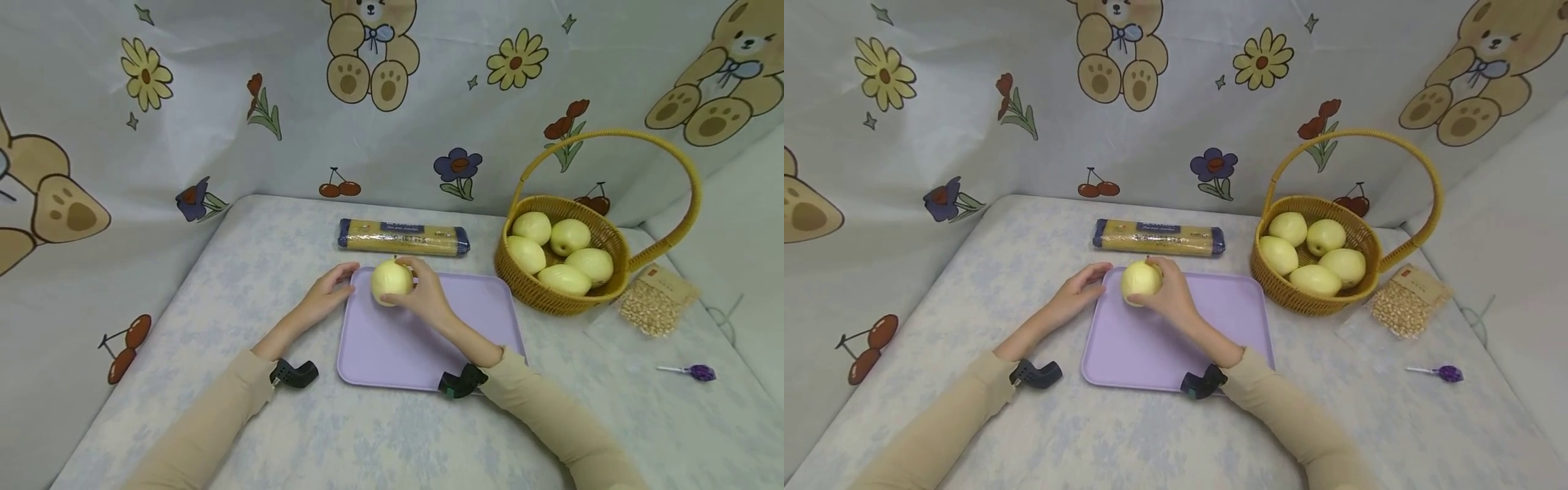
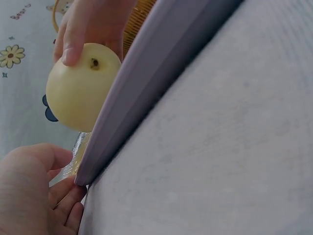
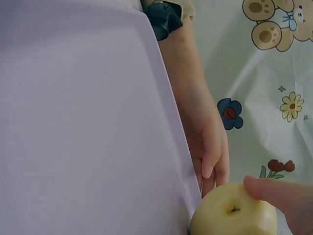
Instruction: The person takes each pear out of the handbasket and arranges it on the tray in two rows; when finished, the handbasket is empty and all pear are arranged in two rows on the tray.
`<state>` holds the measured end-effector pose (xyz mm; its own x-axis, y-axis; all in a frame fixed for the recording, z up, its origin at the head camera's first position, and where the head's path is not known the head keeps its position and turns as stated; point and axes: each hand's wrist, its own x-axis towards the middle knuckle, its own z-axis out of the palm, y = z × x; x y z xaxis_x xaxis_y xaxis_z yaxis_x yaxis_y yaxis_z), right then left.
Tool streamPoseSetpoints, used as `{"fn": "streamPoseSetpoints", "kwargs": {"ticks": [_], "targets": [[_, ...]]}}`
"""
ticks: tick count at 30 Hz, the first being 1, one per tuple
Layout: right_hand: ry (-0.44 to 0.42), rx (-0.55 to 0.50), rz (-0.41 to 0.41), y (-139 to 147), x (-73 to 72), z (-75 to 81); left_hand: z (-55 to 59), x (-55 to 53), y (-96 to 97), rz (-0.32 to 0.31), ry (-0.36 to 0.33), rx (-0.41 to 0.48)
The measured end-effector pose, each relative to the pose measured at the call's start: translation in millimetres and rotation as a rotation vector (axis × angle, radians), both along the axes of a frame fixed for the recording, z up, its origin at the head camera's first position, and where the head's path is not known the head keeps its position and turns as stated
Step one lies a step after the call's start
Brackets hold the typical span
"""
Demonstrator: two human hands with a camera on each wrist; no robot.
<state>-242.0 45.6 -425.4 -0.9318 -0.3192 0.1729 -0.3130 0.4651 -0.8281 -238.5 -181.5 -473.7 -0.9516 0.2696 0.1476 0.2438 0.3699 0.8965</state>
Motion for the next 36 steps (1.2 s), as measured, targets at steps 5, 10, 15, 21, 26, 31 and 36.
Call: {"fn": "streamPoseSetpoints", "kwargs": {"ticks": [5, 10, 15, 21, 26, 31, 36], "targets": [[-0.023, 0.039, 0.022, 2.8, -0.8, -5.4, -1.1, -0.3, 2.2, -0.005, -0.007, -0.001], [-0.032, 0.046, 0.058, 0.9, -0.7, -1.8, -0.3, -3.1, 0.8, 0.008, 0.019, -0.010], [-0.047, 0.057, 0.049, 0.5, 0.3, 3.1, 1.1, -6.3, 0.0, -0.002, 0.009, -0.010], [-0.011, 0.119, 0.104, 0.0, 0.0, 7.0, 8.1, 0.8, -2.5, 0.002, -0.013, -0.027], [0.028, 0.133, 0.117, -1.3, -0.3, 4.2, 5.6, 0.3, -4.2, 0.000, -0.012, -0.024], [0.000, 0.108, 0.121, -2.8, -1.7, -1.0, 6.0, 2.5, -2.3, -0.008, -0.006, -0.019], [-0.008, 0.113, 0.137, -2.7, -0.6, -1.7, 2.7, 3.0, -1.3, -0.005, -0.013, -0.021]]}}
